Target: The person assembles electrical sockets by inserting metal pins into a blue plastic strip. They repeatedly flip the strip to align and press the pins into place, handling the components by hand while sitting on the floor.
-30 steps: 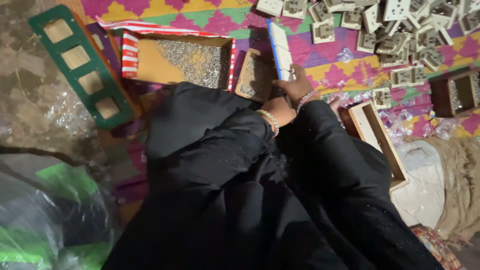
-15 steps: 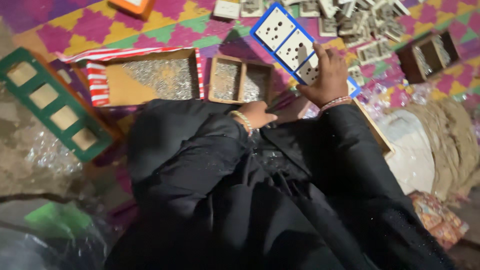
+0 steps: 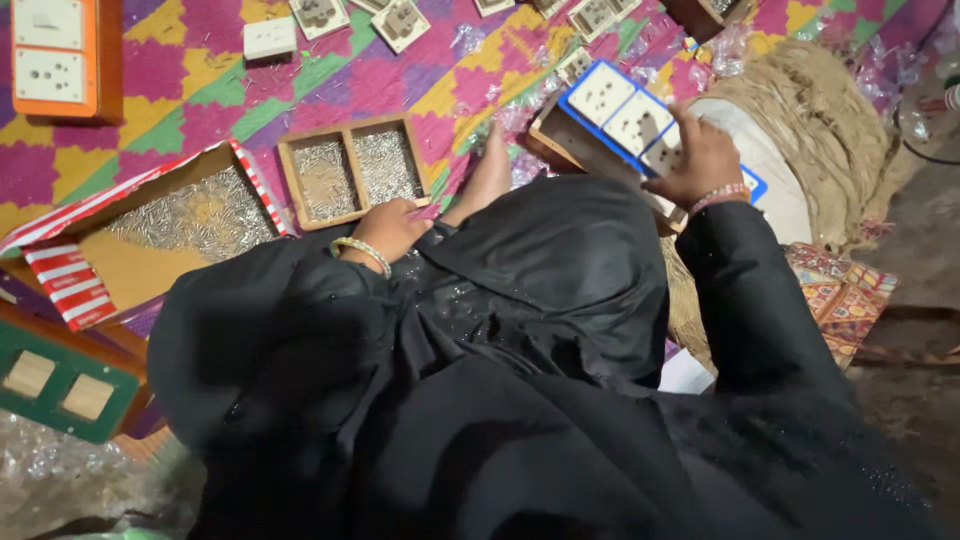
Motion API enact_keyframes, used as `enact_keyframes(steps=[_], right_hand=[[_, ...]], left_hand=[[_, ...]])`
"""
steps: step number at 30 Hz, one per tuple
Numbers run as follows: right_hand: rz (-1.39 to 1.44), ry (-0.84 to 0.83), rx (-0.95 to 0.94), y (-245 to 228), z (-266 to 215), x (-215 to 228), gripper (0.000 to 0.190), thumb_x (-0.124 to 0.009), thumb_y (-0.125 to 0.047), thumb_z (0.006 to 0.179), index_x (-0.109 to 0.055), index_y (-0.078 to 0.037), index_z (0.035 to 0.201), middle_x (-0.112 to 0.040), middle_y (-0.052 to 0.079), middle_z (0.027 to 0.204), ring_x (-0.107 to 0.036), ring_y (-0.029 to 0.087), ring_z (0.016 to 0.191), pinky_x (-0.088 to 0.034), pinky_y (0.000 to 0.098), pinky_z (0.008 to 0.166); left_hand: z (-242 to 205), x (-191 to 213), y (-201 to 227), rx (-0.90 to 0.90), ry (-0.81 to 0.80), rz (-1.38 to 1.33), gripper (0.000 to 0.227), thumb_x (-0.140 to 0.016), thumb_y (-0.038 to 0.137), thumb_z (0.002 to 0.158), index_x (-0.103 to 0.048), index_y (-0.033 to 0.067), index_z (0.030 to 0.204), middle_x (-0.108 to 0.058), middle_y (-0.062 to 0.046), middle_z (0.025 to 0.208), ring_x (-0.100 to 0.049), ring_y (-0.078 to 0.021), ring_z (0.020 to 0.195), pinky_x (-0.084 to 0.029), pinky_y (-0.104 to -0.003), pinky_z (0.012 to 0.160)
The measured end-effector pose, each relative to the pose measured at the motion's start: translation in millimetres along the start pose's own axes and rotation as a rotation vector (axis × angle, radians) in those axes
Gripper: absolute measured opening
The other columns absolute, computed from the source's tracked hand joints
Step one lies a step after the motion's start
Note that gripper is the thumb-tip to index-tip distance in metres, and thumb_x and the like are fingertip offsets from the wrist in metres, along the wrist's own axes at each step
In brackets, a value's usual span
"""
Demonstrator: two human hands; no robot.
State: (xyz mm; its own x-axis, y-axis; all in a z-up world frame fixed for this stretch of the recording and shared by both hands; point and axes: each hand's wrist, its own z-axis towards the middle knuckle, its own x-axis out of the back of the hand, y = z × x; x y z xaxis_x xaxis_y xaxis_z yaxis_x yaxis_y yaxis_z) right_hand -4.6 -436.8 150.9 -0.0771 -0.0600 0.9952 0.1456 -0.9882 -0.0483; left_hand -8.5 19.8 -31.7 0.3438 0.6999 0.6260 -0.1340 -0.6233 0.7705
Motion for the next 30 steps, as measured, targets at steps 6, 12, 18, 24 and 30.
enact_keyframes(steps=[6,12,18,24,30], right_hand=[[0.12,-0.053,-0.079,26.3,-27.6,-31.0,0.101,-0.093,-0.04,0.063,-0.051,-0.011,0.149,-0.065,0.024,0.114,-0.061,0.045,0.107,-0.049,0.0505,0.096],[0.205,0.01,0.031,31.4,-18.9,-57.9,0.097,-0.089,-0.042,0.067,-0.051,-0.009,0.15,-0.064,0.025,0.12,-0.058,0.045,0.111,-0.046,0.051,0.1],[0.249,0.01,0.079,32.3,-11.3,-80.5,0.09,-0.086,-0.043,0.074,-0.051,-0.008,0.149,-0.064,0.023,0.127,-0.058,0.045,0.114,-0.046,0.0505,0.101],[0.254,-0.033,0.069,38.0,-4.8,-87.6,0.094,-0.088,-0.042,0.068,-0.05,-0.008,0.148,-0.063,0.023,0.128,-0.058,0.044,0.116,-0.045,0.0502,0.103],[0.296,-0.128,0.016,40.6,-2.5,-86.0,0.099,-0.088,-0.035,0.068,-0.045,-0.011,0.154,-0.056,0.025,0.143,-0.054,0.045,0.129,-0.043,0.0494,0.109]], left_hand=[[0.1,-2.5,-4.7,0.147,-0.051,-0.013,0.048,-0.075,0.035,0.087,-0.07,-0.0017,0.117,-0.074,-0.023,0.104,-0.071,-0.0364,0.099,-0.055,-0.042,0.088],[0.7,-4.1,-7.4,0.244,-0.075,-0.021,0.048,-0.074,0.035,0.088,-0.07,0.0006,0.121,-0.076,-0.02,0.101,-0.073,-0.0329,0.097,-0.056,-0.04,0.086],[1.0,-6.7,-13.6,0.235,-0.075,-0.131,0.05,-0.074,0.033,0.088,-0.067,-0.0024,0.124,-0.076,-0.019,0.104,-0.075,-0.0275,0.098,-0.056,-0.036,0.087],[3.3,-7.5,-16.5,0.253,-0.106,-0.132,0.054,-0.073,0.034,0.089,-0.064,-0.0037,0.127,-0.075,-0.021,0.108,-0.074,-0.0278,0.101,-0.055,-0.035,0.089],[4.1,-8.9,-17.2,0.306,-0.122,-0.155,0.053,-0.073,0.03,0.09,-0.063,-0.0044,0.129,-0.075,-0.02,0.11,-0.074,-0.0266,0.102,-0.055,-0.034,0.09]])
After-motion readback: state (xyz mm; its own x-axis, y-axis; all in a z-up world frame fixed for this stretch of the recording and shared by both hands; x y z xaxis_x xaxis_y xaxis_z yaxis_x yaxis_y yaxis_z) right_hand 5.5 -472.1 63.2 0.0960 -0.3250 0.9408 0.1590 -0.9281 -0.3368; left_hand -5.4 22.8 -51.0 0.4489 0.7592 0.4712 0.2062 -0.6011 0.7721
